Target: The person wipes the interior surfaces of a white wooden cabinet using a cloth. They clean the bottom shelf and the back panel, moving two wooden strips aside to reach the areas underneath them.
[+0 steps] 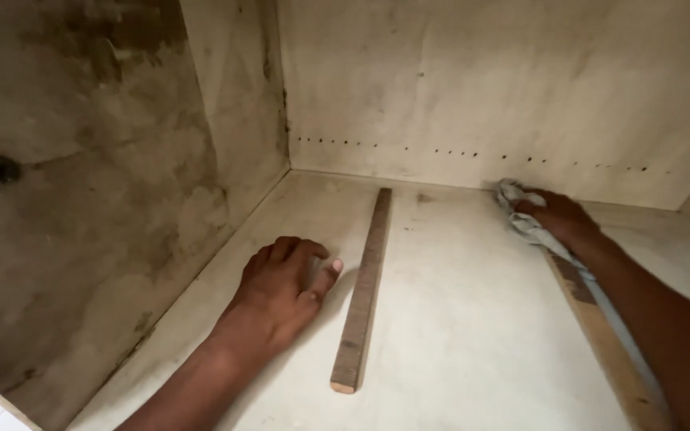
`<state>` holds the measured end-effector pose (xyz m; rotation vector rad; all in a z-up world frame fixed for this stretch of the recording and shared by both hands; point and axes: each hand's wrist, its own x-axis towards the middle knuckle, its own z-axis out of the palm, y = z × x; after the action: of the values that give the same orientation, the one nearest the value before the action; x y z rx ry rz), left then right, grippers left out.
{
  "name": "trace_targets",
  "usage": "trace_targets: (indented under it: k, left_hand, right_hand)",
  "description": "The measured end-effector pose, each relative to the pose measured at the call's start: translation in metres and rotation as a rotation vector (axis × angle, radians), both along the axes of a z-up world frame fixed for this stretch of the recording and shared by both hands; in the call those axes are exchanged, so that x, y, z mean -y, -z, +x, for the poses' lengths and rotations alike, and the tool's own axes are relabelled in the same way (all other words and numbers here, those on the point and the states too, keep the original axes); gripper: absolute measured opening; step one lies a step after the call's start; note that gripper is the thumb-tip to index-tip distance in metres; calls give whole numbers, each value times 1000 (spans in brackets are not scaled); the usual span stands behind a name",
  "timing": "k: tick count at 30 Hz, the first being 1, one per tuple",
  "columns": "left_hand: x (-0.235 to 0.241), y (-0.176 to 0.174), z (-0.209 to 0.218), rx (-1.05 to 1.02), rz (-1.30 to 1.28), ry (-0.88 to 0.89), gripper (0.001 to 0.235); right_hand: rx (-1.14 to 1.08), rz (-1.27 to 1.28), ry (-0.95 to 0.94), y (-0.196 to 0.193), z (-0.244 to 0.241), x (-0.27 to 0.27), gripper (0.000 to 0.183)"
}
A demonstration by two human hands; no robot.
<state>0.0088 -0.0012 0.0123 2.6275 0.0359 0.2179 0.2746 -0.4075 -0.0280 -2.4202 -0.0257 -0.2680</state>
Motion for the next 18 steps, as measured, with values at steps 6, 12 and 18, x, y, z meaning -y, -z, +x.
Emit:
trace_targets:
  k: [6,12,18]
  left_hand:
    - [0,-2,-4,-2,-31,-18,59]
    - [3,-2,-5,-16,-26,-57,54]
    - [-2,7,-3,69,13,-22,52]
  right_hand:
    - [45,-68,-35,14,-4,12,67]
    - [51,-74,-99,5,-54,-4,50]
    - [103,-99,-126,9,-119,1,48]
